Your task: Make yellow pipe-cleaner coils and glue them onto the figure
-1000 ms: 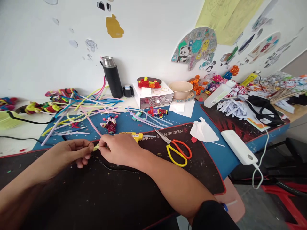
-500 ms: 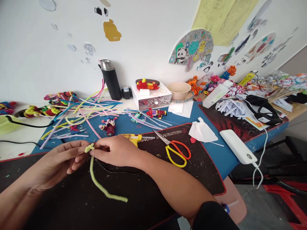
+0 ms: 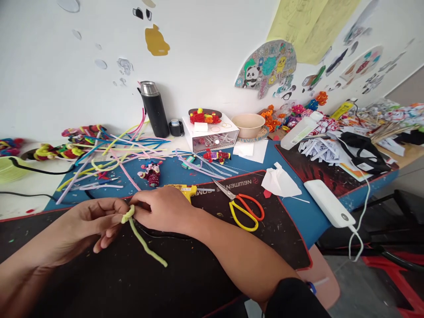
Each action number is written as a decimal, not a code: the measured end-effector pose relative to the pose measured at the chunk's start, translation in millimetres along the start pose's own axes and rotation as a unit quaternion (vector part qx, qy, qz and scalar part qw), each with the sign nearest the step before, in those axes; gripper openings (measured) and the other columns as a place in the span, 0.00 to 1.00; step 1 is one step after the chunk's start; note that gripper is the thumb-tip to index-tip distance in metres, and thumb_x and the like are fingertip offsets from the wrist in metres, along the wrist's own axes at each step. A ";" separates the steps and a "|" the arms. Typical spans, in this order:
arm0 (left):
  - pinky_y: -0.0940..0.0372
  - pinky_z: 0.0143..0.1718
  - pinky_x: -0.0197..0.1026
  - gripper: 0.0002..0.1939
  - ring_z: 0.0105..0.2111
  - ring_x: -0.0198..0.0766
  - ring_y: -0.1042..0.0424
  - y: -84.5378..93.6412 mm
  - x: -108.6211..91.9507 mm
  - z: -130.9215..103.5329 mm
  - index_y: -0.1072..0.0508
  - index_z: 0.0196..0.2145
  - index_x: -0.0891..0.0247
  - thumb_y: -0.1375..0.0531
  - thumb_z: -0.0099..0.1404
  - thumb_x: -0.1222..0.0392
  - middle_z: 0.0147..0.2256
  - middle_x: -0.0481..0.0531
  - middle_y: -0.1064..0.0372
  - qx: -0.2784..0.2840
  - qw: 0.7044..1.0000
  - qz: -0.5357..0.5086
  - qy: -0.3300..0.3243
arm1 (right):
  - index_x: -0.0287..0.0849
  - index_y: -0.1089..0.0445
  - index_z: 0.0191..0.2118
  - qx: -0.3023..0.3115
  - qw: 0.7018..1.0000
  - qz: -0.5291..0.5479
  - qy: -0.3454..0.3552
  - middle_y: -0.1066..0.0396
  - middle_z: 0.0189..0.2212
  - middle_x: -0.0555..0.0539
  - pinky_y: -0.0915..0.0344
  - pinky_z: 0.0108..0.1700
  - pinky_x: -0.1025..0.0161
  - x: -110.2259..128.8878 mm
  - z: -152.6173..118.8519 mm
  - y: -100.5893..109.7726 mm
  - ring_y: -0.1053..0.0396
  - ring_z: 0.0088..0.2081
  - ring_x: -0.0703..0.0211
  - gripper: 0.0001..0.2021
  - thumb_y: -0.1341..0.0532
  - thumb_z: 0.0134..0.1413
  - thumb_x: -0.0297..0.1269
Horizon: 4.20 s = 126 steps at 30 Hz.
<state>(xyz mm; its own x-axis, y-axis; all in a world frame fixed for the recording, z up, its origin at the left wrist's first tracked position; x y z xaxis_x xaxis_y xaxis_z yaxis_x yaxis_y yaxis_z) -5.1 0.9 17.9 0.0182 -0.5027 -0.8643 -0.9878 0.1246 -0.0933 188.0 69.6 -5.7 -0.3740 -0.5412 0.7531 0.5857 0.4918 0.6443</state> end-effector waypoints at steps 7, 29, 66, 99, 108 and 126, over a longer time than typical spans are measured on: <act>0.38 0.17 0.33 0.23 0.17 0.32 0.34 -0.9 3.4 1.3 0.23 0.27 0.59 0.18 0.49 0.43 0.19 0.43 0.30 0.021 0.998 0.057 -0.005 | 0.48 0.15 0.54 0.006 0.999 -0.027 0.039 0.12 0.45 0.45 0.34 0.46 0.61 -4.0 0.2 -2.0 0.17 0.45 0.52 0.12 0.34 0.72 0.33; 0.30 0.24 0.39 0.28 0.23 0.39 0.27 8.9 -11.6 0.2 0.20 0.28 0.58 0.23 0.51 0.29 0.23 0.47 0.25 -0.064 0.980 0.153 -0.106 | 0.42 0.23 0.46 0.114 0.907 0.383 -0.134 0.26 0.25 0.56 0.42 0.25 0.68 -14.1 4.9 1.8 0.35 0.20 0.68 0.16 0.30 0.71 0.52; 0.25 0.42 0.44 0.17 0.36 0.50 0.19 1.5 -6.4 -12.5 0.11 0.32 0.51 0.27 0.60 0.36 0.35 0.53 0.14 -0.133 0.932 0.250 -0.226 | 0.42 0.28 0.37 0.085 0.814 0.544 -0.185 0.32 0.20 0.58 0.52 0.20 0.67 -7.4 6.5 -2.1 0.41 0.18 0.69 0.23 0.24 0.63 0.57; 0.30 0.31 0.43 0.24 0.26 0.43 0.27 -6.9 -0.3 5.1 0.15 0.25 0.57 0.25 0.51 0.32 0.25 0.51 0.22 -0.060 0.975 0.195 -0.085 | 0.44 0.29 0.37 0.054 0.898 0.408 -0.154 0.30 0.22 0.58 0.39 0.24 0.68 -9.8 6.2 -4.9 0.37 0.19 0.67 0.21 0.22 0.60 0.52; 0.28 0.34 0.44 0.16 0.26 0.45 0.24 -3.6 8.1 17.6 0.18 0.23 0.55 0.27 0.52 0.41 0.24 0.50 0.21 -0.068 0.975 0.199 -0.074 | 0.44 0.28 0.39 0.058 0.919 0.372 -0.116 0.28 0.26 0.56 0.41 0.23 0.68 -7.4 0.1 -11.1 0.36 0.20 0.68 0.17 0.25 0.65 0.50; 0.29 0.25 0.32 0.27 0.25 0.33 0.27 24.2 9.7 21.9 0.13 0.29 0.65 0.11 0.37 0.48 0.26 0.51 0.22 -0.165 0.962 -0.164 -0.146 | 0.43 0.26 0.38 0.141 0.902 0.404 -0.057 0.28 0.25 0.56 0.37 0.25 0.68 1.9 -5.5 -13.5 0.34 0.21 0.68 0.22 0.24 0.63 0.57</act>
<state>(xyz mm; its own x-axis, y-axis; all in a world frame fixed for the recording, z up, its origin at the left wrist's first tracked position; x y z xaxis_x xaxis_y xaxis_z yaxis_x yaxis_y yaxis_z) -25.5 17.8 -3.5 0.3328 -0.2017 -0.9212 -0.9159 -0.3015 -0.2648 183.3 58.2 -13.7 0.0126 0.1366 0.9905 0.5000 0.8570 -0.1246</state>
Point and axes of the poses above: each hand's wrist, its own z-axis towards the middle knuckle, its own y-axis out of the back of the hand, x = y × z, the point moved 1 cm from there along z, towards the middle knuckle
